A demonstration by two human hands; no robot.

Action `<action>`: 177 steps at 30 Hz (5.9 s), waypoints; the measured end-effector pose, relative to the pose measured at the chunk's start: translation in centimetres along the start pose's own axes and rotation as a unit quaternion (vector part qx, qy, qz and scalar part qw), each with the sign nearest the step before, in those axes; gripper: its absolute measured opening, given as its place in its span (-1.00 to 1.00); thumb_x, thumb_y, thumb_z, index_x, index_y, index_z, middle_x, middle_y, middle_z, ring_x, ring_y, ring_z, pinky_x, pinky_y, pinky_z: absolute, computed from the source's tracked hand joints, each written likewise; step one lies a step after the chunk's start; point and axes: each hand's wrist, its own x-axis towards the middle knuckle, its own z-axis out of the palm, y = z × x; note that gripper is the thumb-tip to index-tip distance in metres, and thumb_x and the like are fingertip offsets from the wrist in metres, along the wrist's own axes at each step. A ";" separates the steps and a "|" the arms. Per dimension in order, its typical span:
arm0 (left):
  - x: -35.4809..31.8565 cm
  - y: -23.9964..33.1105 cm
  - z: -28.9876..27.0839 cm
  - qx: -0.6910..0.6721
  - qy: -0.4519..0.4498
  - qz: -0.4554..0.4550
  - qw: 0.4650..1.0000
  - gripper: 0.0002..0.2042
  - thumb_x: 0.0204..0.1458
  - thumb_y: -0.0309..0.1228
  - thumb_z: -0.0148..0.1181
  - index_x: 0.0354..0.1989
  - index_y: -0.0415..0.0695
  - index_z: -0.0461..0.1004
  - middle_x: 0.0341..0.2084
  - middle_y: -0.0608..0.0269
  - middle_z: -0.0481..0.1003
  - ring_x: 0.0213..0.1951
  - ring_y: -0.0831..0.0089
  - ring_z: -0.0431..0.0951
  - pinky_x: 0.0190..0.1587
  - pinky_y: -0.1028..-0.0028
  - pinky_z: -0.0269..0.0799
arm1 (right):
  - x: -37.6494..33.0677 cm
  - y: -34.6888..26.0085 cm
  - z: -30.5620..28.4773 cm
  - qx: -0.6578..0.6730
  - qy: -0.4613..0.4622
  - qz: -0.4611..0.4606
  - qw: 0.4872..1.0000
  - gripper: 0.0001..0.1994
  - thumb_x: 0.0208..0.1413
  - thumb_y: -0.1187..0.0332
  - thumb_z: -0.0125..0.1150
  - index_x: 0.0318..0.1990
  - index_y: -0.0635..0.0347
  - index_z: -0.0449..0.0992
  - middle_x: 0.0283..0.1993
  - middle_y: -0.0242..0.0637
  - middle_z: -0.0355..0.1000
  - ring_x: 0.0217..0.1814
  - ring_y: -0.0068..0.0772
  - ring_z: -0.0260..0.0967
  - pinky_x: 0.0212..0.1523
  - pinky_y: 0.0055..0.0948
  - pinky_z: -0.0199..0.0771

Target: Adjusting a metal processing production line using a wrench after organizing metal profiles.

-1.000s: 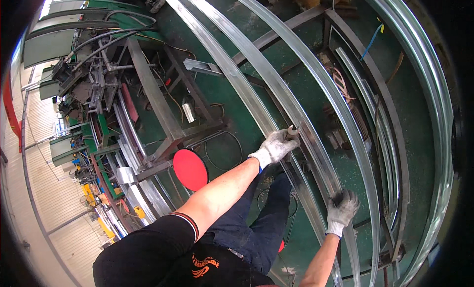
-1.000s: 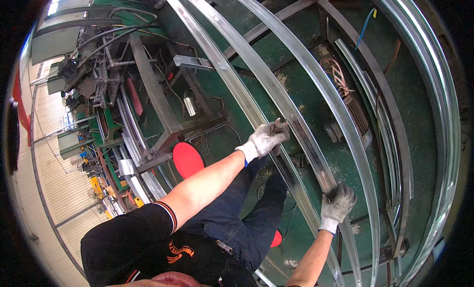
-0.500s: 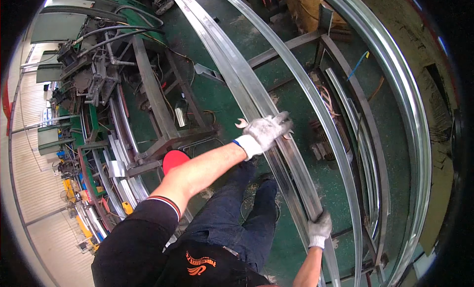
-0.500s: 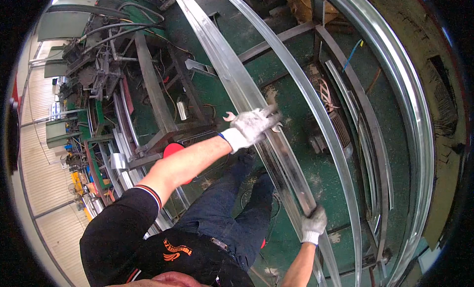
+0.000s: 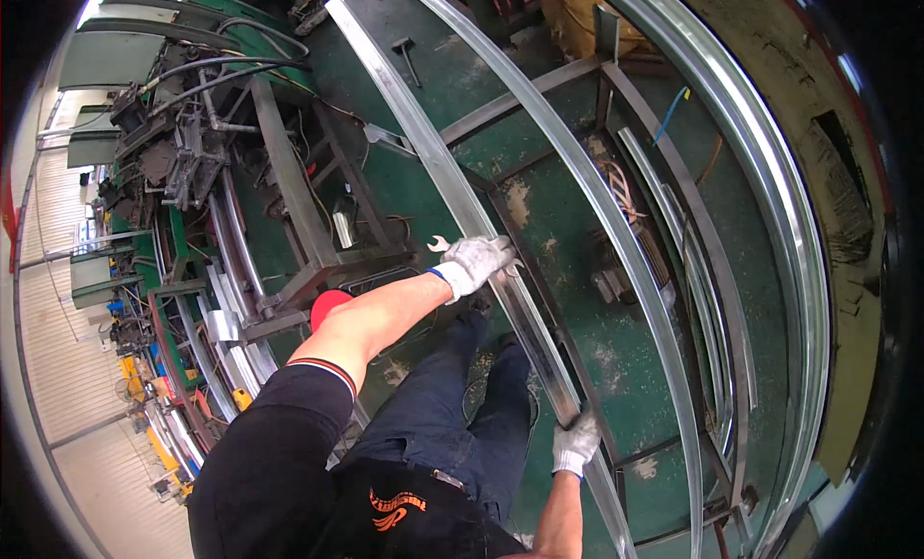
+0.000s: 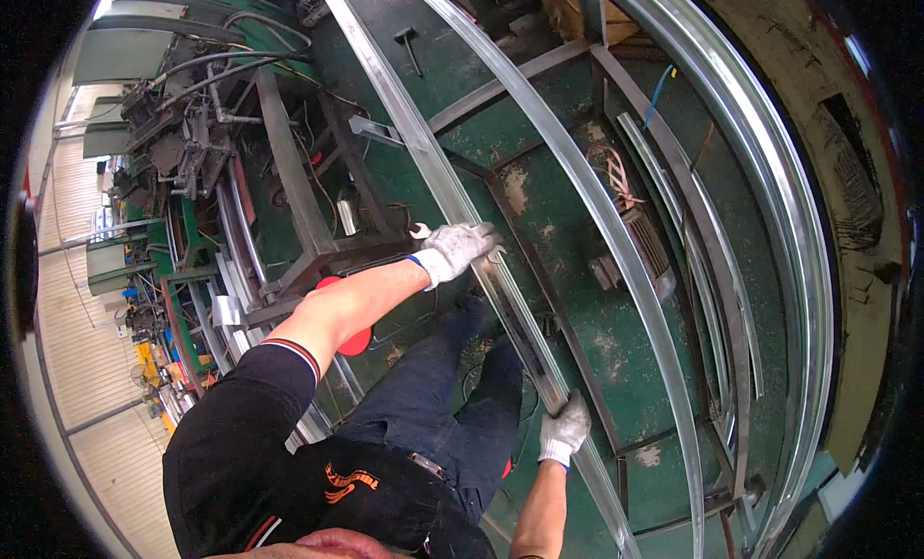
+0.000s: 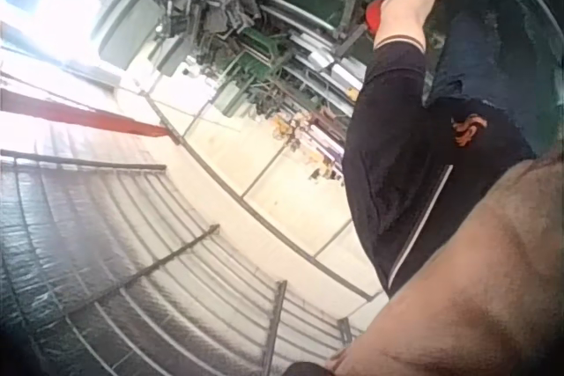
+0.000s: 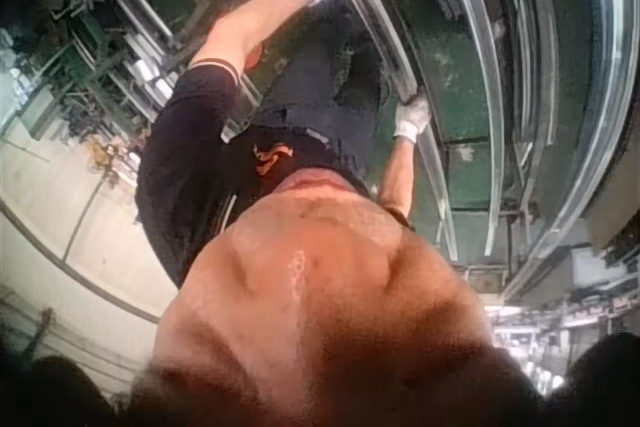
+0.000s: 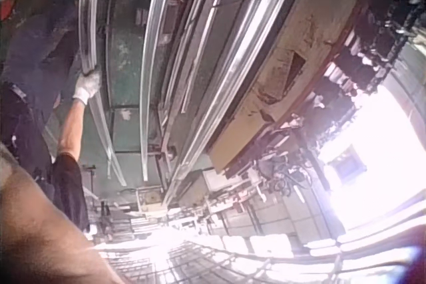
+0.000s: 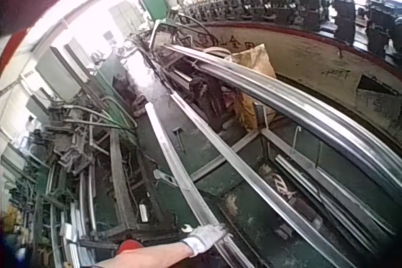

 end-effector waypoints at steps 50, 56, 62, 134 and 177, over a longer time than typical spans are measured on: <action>-15.9 -58.8 -29.1 -0.496 0.199 -0.293 0.793 -0.40 0.12 -0.34 0.40 0.33 -0.26 0.39 0.15 0.06 0.55 0.19 0.34 0.54 0.26 0.37 0.42 | 43.0 -73.7 4.9 0.001 -0.235 -0.059 0.970 -0.42 0.25 -0.10 0.03 0.02 0.32 0.59 0.03 0.28 0.54 0.16 0.24 0.49 0.22 0.00 0.44; -6.0 -68.9 -40.5 -0.523 0.128 -0.222 0.813 -0.43 0.14 -0.54 0.34 0.35 -0.26 0.35 0.21 0.13 0.50 0.17 0.38 0.53 0.26 0.42 0.43 | 46.0 -77.8 7.0 0.028 -0.235 0.025 0.971 -0.51 0.27 -0.03 0.06 0.00 0.25 0.60 0.04 0.19 0.56 0.14 0.20 0.51 0.20 0.02 0.46; 3.6 -75.7 -49.9 -0.419 0.039 -0.165 0.892 -0.46 0.14 -0.48 0.36 0.31 -0.26 0.40 0.15 0.12 0.52 0.13 0.38 0.53 0.25 0.41 0.41 | 46.6 -78.7 6.9 0.067 -0.221 0.087 0.969 -0.55 0.24 -0.02 0.17 -0.02 0.20 0.62 -0.01 0.11 0.59 0.07 0.16 0.55 0.12 0.02 0.52; 46.9 -79.2 -42.5 -0.003 -0.557 0.242 0.794 -0.34 -0.09 -0.40 0.58 0.21 -0.31 0.44 -0.08 0.10 0.63 -0.05 0.36 0.61 0.11 0.38 0.50 | 75.6 -113.2 20.2 0.561 0.563 0.498 0.349 -0.22 0.29 0.27 0.16 0.59 0.17 -0.05 0.66 -0.13 -0.05 0.66 -0.30 -0.08 0.58 -0.39 -0.11; 47.8 -89.6 -45.5 -0.140 -0.437 0.095 0.883 -0.48 0.10 -0.15 0.45 0.20 -0.11 0.53 -0.27 0.26 0.64 -0.30 0.52 0.59 -0.25 0.48 0.49 | 80.4 -117.3 20.9 0.628 0.527 0.542 0.186 -0.65 0.25 0.24 0.33 0.08 0.24 0.55 -0.24 -0.43 0.51 -0.28 -0.56 0.38 -0.24 -0.48 0.40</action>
